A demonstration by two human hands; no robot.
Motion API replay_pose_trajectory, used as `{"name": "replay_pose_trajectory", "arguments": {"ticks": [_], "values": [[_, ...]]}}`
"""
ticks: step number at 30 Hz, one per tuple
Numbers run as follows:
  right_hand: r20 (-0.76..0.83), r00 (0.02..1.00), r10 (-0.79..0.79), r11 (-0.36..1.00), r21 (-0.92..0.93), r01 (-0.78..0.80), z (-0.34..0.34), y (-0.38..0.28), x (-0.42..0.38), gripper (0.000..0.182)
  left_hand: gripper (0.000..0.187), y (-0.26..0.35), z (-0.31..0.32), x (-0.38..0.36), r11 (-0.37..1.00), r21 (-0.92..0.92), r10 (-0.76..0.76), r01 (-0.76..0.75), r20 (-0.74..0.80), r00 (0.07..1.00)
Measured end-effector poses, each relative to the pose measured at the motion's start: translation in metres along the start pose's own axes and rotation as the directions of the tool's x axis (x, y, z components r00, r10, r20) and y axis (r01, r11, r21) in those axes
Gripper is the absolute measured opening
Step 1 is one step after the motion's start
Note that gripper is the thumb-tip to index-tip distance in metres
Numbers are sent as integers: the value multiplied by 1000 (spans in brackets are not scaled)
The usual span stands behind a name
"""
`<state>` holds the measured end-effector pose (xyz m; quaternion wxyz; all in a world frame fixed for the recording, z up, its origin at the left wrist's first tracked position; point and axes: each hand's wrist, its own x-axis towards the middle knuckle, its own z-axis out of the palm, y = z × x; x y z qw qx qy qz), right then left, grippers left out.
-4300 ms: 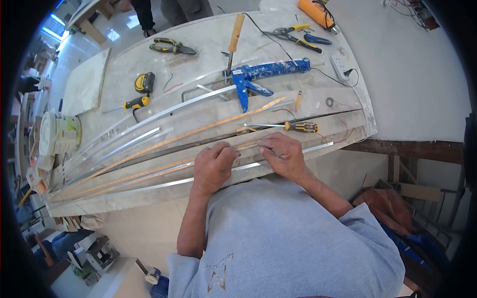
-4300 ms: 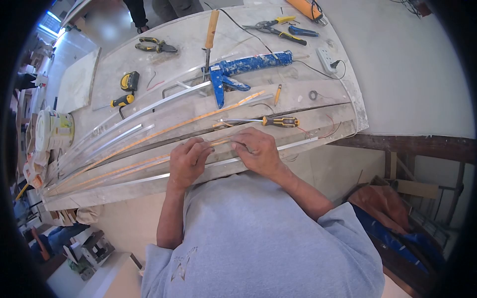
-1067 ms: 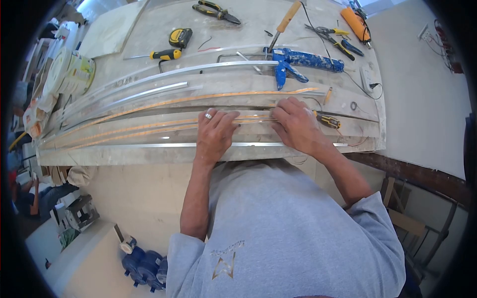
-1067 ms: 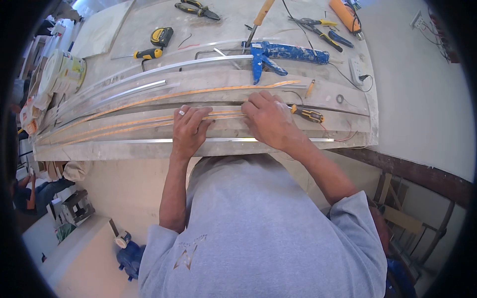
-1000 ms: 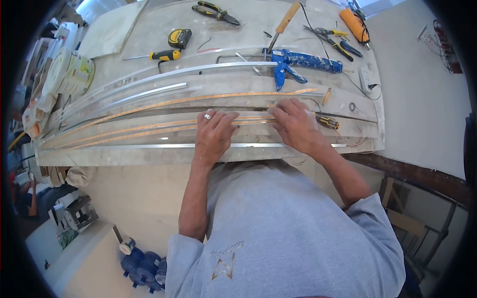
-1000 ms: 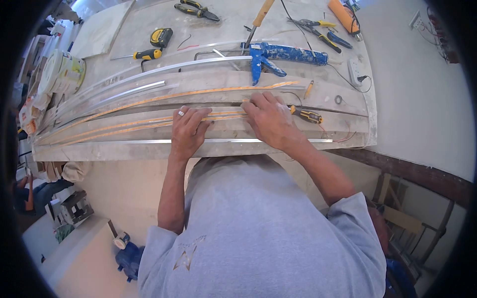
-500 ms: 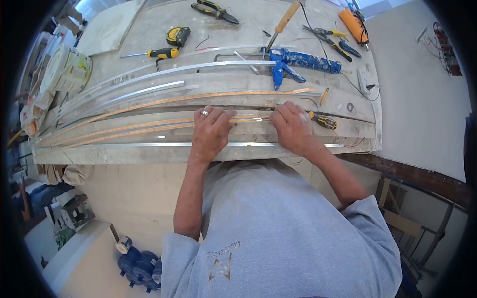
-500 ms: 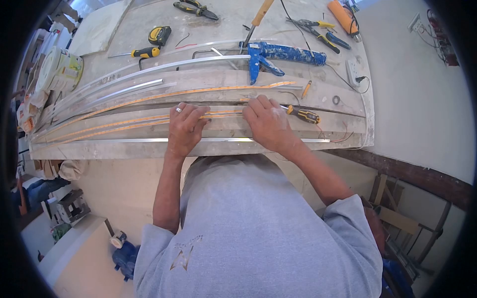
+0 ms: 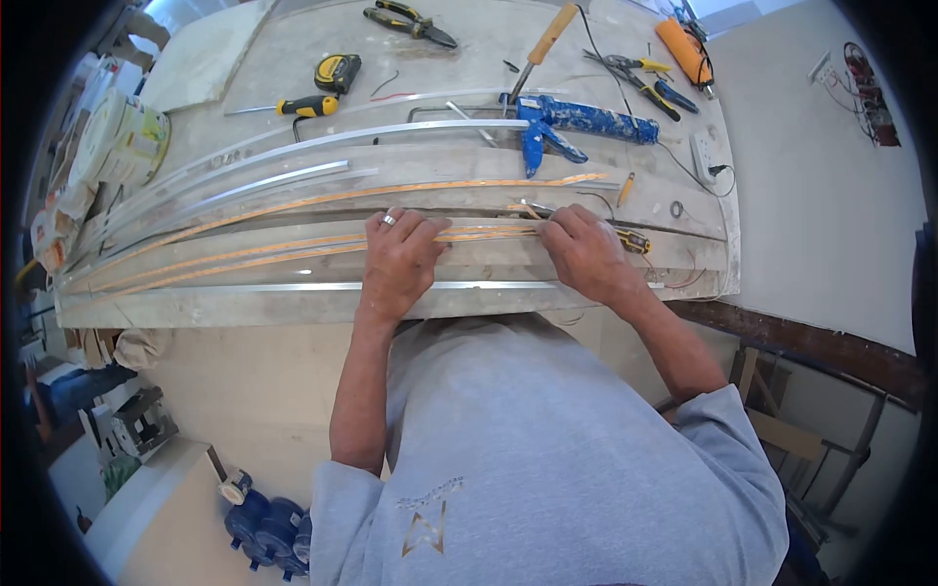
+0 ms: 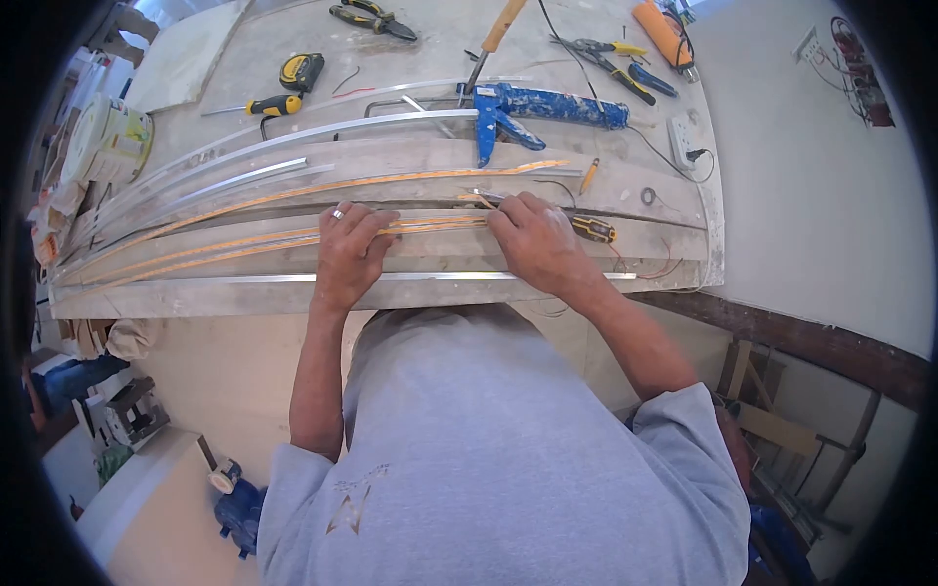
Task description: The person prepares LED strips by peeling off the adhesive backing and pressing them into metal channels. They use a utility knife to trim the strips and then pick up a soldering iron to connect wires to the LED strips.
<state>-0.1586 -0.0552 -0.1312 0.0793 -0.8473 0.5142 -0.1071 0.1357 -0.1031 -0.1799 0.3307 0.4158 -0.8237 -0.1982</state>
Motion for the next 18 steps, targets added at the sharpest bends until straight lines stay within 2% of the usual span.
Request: {"name": "replay_pose_trajectory", "arguments": {"ticks": [3, 6, 13, 16, 18], "values": [[6, 999, -50, 999, -7, 50, -4, 0, 5, 12, 30, 0, 0, 0, 1000, 4, 4, -4, 15, 1000], [62, 996, -56, 998, -25, 58, -11, -3, 10, 11, 27, 0, 1, 0, 1000, 6, 26, -26, 4, 1000], [87, 995, -56, 997, -49, 60, -18, -6, 14, 10, 26, 0, 0, 0, 999, 8, 41, -40, -2, 999], [82, 993, -81, 997, 2, 81, -30, -11, 20, 9, 24, 0, 1, 0, 999, 9, 42, -42, -2, 999], [181, 983, -33, 987, 162, 4, -45, -18, 27, 15, 23, 2, 1, 0, 999, 7, 52, -52, 5, 999]]}}
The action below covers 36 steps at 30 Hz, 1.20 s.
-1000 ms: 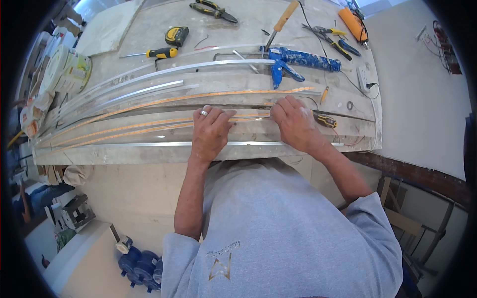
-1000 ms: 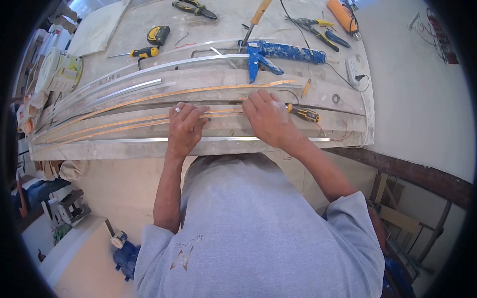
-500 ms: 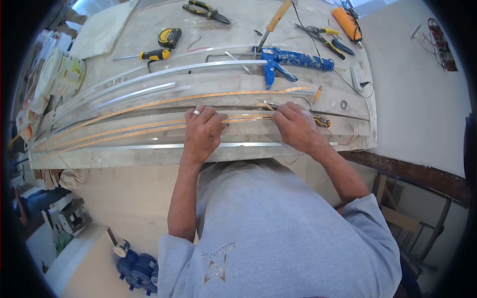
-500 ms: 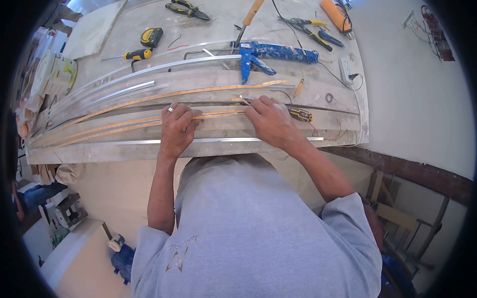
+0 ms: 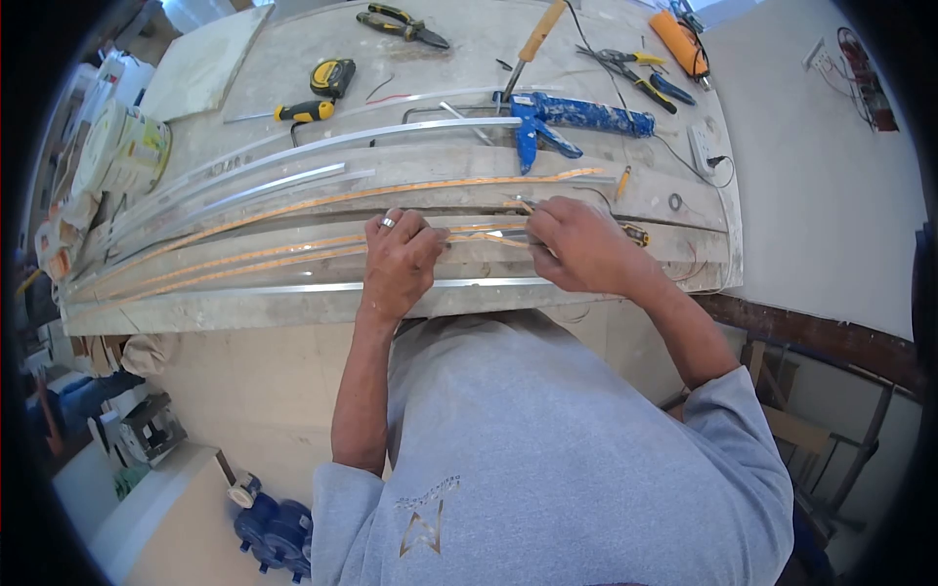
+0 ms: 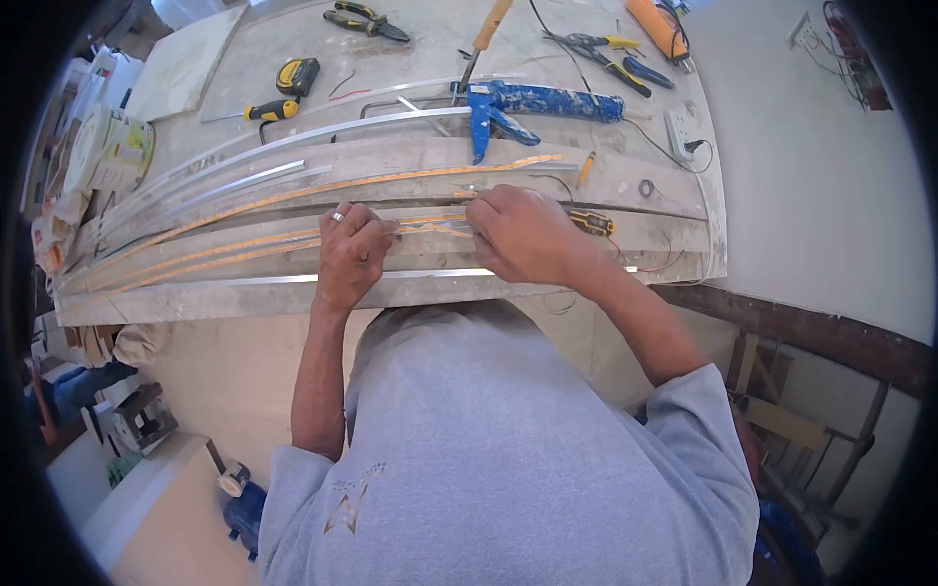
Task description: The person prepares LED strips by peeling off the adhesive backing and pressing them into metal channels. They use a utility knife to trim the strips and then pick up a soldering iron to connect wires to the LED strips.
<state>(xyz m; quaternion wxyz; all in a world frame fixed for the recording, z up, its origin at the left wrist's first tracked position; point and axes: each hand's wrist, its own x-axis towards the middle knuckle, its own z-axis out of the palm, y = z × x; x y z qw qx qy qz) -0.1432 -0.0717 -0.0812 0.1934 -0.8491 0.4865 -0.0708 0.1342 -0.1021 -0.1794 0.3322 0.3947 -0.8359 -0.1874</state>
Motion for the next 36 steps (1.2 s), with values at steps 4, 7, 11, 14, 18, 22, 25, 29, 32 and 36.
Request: {"name": "replay_pose_trajectory", "arguments": {"ticks": [4, 7, 11, 14, 18, 22, 25, 29, 32, 36], "values": [[104, 994, 15, 983, 180, -33, 4, 32, 7, 18, 20, 1, -1, -1, 1000, 4, -25, 25, 27, 999], [143, 989, 42, 973, 218, -73, -1, 27, 9, 19, 19, 2, -2, 0, 1000, 10, -28, 28, 27, 999], [137, 967, 214, 943, 230, -242, 5, 6, 13, 21, 20, 2, -2, 1, 999, -13, -29, 30, 28, 999], [35, 977, 210, 964, 162, -213, 16, -4, 17, 21, 21, 1, -2, 0, 999, -10, -30, 30, 33, 999], [8, 992, 122, 980, -159, -119, 24, -14, 22, 20, 22, 1, -2, 1, 1000, -13, -22, 23, 29, 999], [-114, 993, 17, 950, -309, -52, 29, -19, 22, 12, 22, 1, -3, 0, 1000, -13, -15, 15, 19, 1000], [-115, 993, 12, 951, -305, -47, 35, -21, 23, 11, 22, 3, -4, 0, 1000, -8, -29, 29, 27, 999], [-73, 996, 59, 984, -163, -70, 46, -17, 25, 18, 21, -1, -3, 0, 1000, -10, -22, 22, 28, 999], [-110, 994, -18, 987, -163, -1, 51, -20, 21, 21, 20, -4, -4, 1, 1000, -20, -20, 21, 27, 999], [-147, 988, -48, 994, -109, 32, 58, -12, 19, 27, 16, -7, -3, 3, 1000, -27, -3, 5, 45, 999]]}}
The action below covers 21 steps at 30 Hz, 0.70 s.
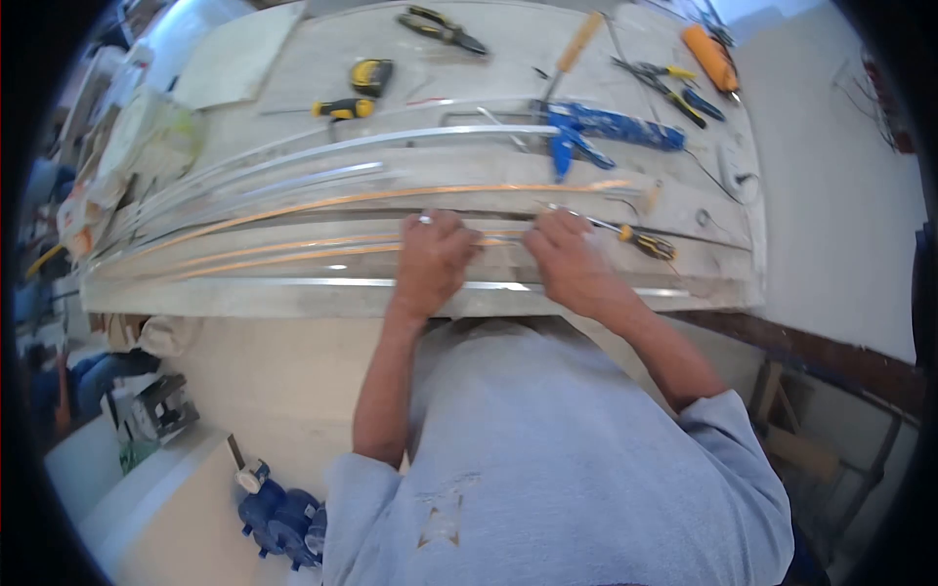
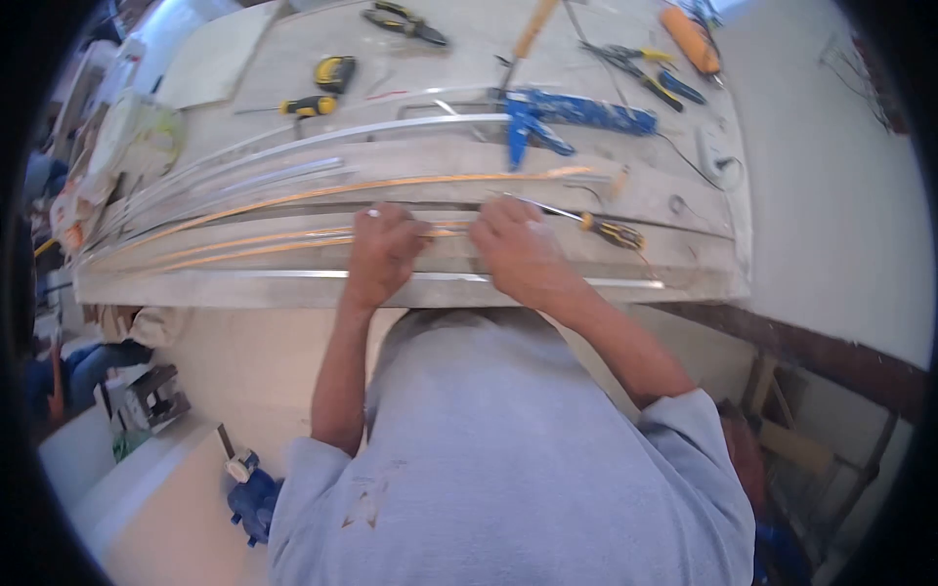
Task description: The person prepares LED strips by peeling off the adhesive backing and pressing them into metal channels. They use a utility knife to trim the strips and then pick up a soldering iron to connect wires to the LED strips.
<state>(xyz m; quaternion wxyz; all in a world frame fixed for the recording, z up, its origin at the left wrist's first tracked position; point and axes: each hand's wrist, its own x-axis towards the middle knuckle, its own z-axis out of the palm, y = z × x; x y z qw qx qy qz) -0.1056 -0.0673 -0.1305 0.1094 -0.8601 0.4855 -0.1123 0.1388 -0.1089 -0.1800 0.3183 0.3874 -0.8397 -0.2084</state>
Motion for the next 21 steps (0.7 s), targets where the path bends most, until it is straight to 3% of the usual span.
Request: {"name": "replay_pose_trajectory", "arguments": {"ticks": [2, 4, 7, 10, 15, 21], "values": [[-106, 992, 72, 995, 72, -65, 13, 1, -9, 24, 11, -12, 22, -15, 997, 78, 7, -5, -29, 1000], [-80, 995, 61, 996, 71, -55, 11, 0, -6, 30, 10, -23, 35, -21, 992, 104, 70, -66, -42, 997], [-25, 999, 30, 1000, 0, -30, 4, -7, 1, 11, 10, -3, 18, -13, 997, 78, 9, -8, -9, 1000], [-22, 1000, 0, 999, 37, 1, -4, -13, 4, 8, 9, 4, 15, -15, 999, 28, -22, 22, -10, 1000], [0, 999, 50, 998, 47, -50, 7, -6, 12, 12, 11, -2, 18, -17, 995, 90, 46, -34, -131, 990], [31, 998, 60, 997, 40, -62, -1, -11, 13, 18, 10, -7, 26, -19, 993, 113, 38, -30, -72, 997]]}}
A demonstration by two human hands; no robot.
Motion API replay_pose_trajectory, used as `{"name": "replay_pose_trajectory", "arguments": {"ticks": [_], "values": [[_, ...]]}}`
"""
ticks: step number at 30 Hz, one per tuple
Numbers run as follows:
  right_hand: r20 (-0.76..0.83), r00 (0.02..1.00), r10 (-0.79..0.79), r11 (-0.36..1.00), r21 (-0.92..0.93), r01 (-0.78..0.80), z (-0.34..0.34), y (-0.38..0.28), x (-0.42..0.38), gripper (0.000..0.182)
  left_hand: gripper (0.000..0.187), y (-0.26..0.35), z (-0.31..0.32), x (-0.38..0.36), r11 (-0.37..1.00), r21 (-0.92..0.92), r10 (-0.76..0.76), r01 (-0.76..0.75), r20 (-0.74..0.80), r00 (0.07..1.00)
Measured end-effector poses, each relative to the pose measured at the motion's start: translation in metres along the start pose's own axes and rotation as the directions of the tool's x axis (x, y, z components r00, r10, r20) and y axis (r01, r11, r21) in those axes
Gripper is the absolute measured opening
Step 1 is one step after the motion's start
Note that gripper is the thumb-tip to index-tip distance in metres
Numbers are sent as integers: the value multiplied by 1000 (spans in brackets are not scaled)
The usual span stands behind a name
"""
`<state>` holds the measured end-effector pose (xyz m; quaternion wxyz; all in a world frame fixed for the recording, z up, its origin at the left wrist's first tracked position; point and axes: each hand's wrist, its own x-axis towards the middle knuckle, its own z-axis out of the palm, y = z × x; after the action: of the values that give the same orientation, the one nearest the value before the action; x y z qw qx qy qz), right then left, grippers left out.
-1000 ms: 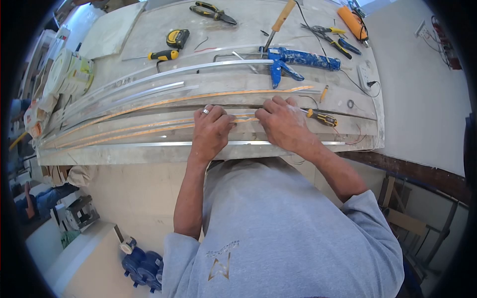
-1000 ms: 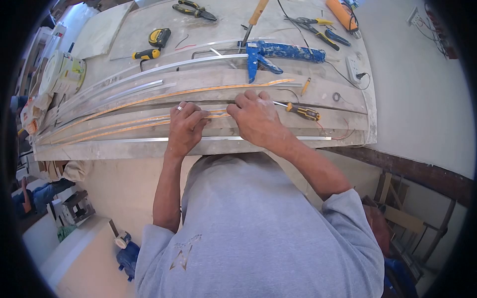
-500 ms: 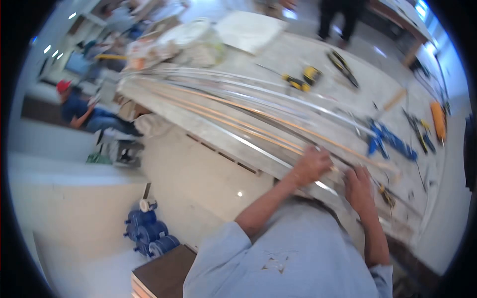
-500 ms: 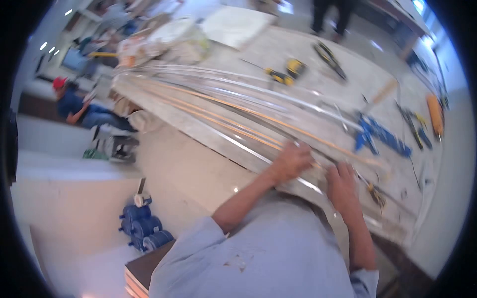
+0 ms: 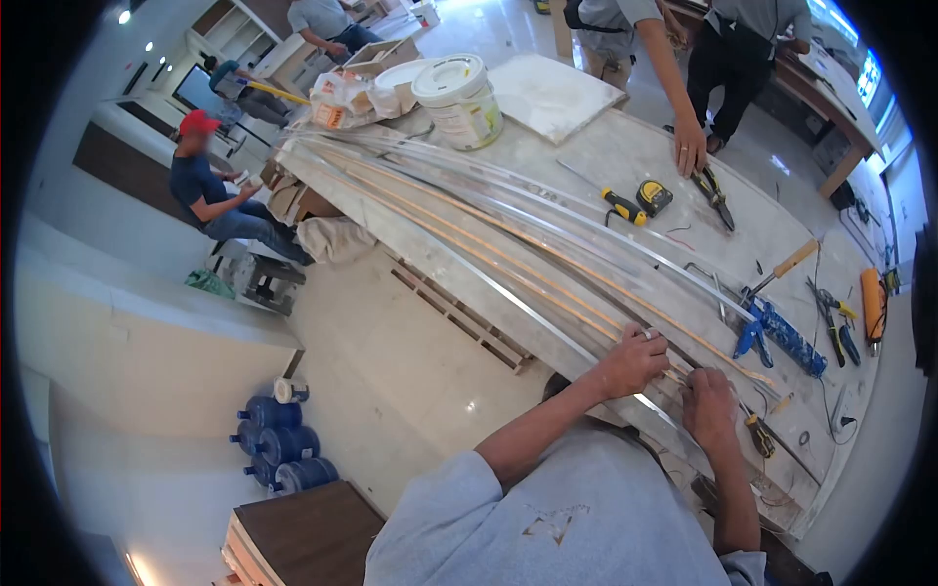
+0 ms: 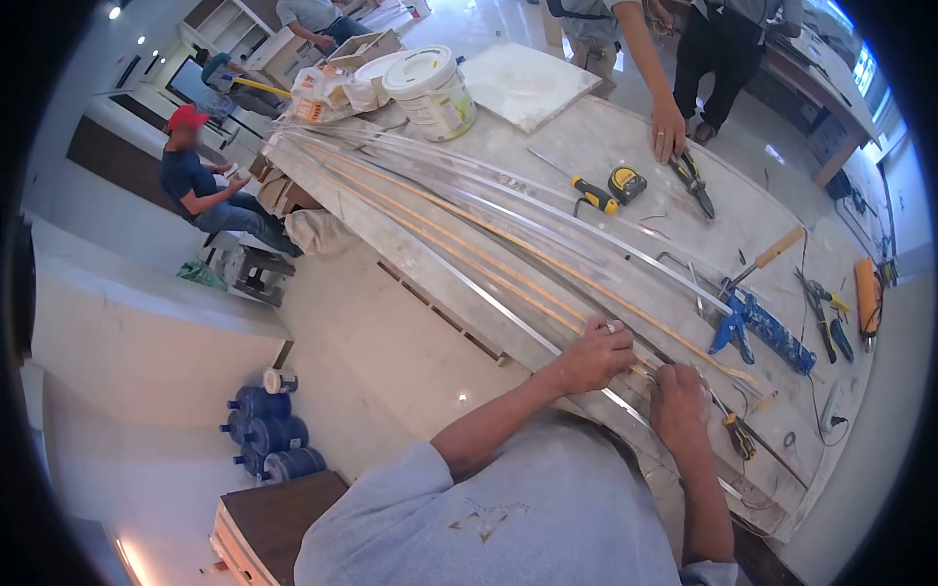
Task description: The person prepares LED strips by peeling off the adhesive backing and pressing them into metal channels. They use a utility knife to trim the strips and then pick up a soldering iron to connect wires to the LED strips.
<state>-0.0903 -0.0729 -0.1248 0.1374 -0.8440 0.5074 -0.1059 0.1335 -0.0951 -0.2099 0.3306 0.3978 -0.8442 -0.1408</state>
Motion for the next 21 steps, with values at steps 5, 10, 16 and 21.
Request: {"name": "replay_pose_trajectory", "arguments": {"ticks": [5, 10, 16, 21], "values": [[-24, 1000, -16, 1000, 11, 16, 5, 3, -3, 21, 11, -1, -2, -2, 1000, -18, 5, -4, 25, 1000], [23, 1000, -10, 1000, -14, 11, -3, -2, 1, 21, 14, 5, -13, 1, 999, -36, -11, 13, 52, 999], [50, 998, 23, 999, -46, -21, -49, -24, -5, 19, 15, 34, -43, 12, 999, -35, -20, 24, 101, 995], [47, 998, 40, 997, -69, -37, -42, -21, 3, 19, 19, 14, -37, 19, 998, -68, 25, -14, 165, 986]]}}
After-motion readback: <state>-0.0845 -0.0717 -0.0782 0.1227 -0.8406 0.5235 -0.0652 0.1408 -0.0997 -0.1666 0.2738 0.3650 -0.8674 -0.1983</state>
